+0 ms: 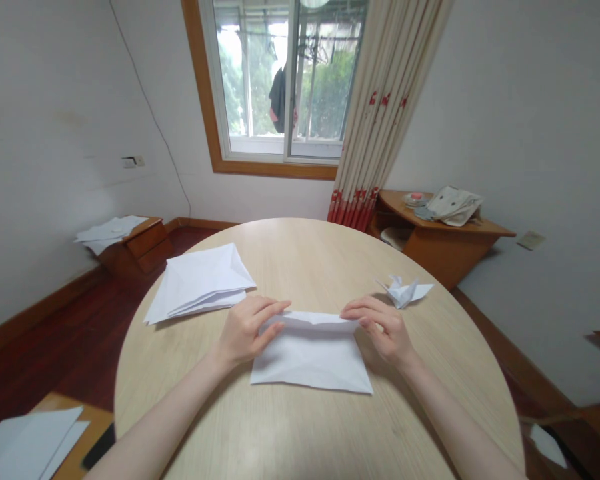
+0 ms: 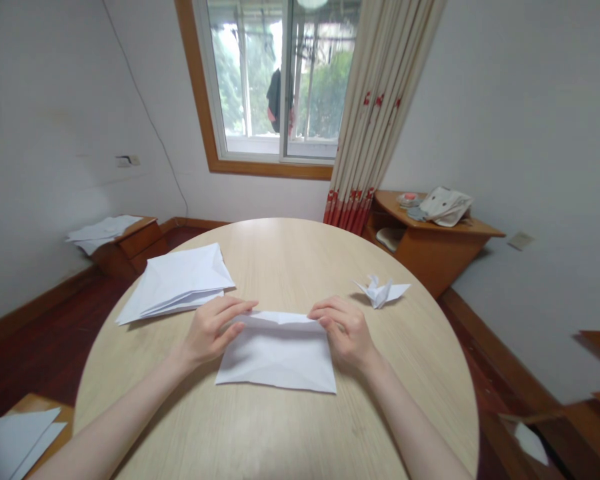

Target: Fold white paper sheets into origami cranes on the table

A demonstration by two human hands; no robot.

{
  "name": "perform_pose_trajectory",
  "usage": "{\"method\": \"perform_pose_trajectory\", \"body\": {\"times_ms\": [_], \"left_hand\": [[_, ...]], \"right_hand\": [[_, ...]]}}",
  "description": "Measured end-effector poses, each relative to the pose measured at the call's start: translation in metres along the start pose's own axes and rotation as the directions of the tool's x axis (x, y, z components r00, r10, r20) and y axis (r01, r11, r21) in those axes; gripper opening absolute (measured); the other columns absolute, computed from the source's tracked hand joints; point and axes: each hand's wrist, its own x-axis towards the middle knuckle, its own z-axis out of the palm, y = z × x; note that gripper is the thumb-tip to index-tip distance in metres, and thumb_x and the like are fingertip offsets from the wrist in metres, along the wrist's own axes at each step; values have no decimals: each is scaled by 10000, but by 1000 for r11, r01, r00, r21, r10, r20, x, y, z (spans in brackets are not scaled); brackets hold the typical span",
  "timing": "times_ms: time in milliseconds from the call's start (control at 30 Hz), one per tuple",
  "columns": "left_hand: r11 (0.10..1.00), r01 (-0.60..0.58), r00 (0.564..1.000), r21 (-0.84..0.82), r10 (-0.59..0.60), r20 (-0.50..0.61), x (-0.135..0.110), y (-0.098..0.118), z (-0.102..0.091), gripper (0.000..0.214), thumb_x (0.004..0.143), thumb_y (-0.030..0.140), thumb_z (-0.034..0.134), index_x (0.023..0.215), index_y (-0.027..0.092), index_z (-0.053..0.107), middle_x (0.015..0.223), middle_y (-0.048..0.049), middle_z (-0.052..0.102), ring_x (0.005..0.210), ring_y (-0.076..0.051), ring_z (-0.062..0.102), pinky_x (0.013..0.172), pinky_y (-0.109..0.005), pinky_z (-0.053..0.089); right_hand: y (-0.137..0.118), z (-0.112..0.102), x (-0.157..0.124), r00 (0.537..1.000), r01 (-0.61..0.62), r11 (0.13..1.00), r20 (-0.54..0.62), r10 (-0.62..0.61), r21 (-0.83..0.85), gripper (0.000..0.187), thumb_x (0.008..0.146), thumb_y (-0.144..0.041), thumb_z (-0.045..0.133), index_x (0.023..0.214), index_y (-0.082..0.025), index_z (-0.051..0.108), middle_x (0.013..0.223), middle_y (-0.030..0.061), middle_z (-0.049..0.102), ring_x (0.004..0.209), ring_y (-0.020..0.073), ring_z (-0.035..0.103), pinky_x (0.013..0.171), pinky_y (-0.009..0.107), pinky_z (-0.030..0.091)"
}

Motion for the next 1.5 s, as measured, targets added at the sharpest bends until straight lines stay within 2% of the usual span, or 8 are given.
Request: {"method": "perform_pose_trajectory", "body": {"times_ms": [167, 400, 533, 733, 833, 933, 1133, 1500], "left_hand": [[995, 1, 1000, -96, -1, 2, 1, 3, -2, 406, 974, 405, 349, 1138, 153, 622, 858, -80, 702, 782, -189, 644, 695, -301, 470], [962, 69, 997, -265, -57, 51, 0, 4, -1, 541, 964, 534, 293, 1156, 145, 616, 706, -34, 696, 622, -147, 647, 616, -258, 459], [949, 101, 992, -300, -72, 108, -1, 4, 0, 583, 949, 575, 287, 1103, 145, 650, 676, -30, 696, 590, -143, 644, 605, -253, 457], [918, 200, 960, -344, -113, 256, -1, 4, 0, 634, 913, 635, 306, 990, 146, 702, 700, -48, 709, 613, -149, 651, 616, -253, 470], [907, 281, 914, -314, -153, 375, 0, 7, 0, 549, 896, 604, 391, 968, 164, 712, 728, -42, 716, 631, -149, 650, 629, -250, 479], [919, 315, 889, -237, -199, 412, 2, 11, 1, 366, 886, 472, 505, 941, 181, 720, 729, -32, 716, 629, -147, 639, 631, -251, 477], [954, 231, 885, -192, -124, 449, -2, 12, 13, 190, 868, 294, 571, 935, 204, 725, 954, -50, 704, 898, -191, 638, 790, -300, 492], [976, 215, 791, -11, -167, 589, -8, 15, 27, 331, 861, 287, 586, 1179, 199, 614, 1227, -78, 620, 1107, -241, 590, 918, -376, 488]], "right_hand": [[-1, -1, 2, 996, -86, 987, 24, 84, 136, 504, 941, -516, 394, 734, -187, 715, 729, 75, 713, 709, 204, 663, 647, 332, 497], [6, -1, 1, 961, -230, 919, 224, 162, 321, 606, 928, -587, 351, 688, -168, 716, 680, 88, 715, 646, 186, 659, 587, 290, 483], [7, 2, -1, 920, -303, 905, 337, 198, 297, 598, 925, -587, 363, 699, -158, 713, 699, 93, 707, 659, 179, 640, 601, 290, 469], [-5, 7, 3, 825, -430, 892, 461, 326, 139, 391, 906, -459, 504, 760, -156, 704, 791, 78, 701, 755, 180, 640, 703, 303, 469], [-9, 10, 4, 802, -412, 904, 516, 302, 112, 299, 884, -425, 548, 869, -171, 704, 916, 82, 704, 856, 191, 640, 789, 334, 482], [-7, 15, 1, 781, -401, 914, 545, 305, 63, 257, 865, -393, 581, 966, -187, 697, 1063, 94, 677, 977, 212, 624, 891, 391, 471], [-4, 23, -7, 742, -363, 929, 582, 334, -70, 341, 827, -349, 642, 1137, -210, 662, 1211, 98, 630, 1113, 239, 578, 991, 429, 435], [-15, 37, -12, 718, -139, 943, 625, 306, -302, 463, 890, -290, 532, 1340, -184, 509, 1382, 110, 507, 1267, 258, 463, 1057, 434, 382]]}}
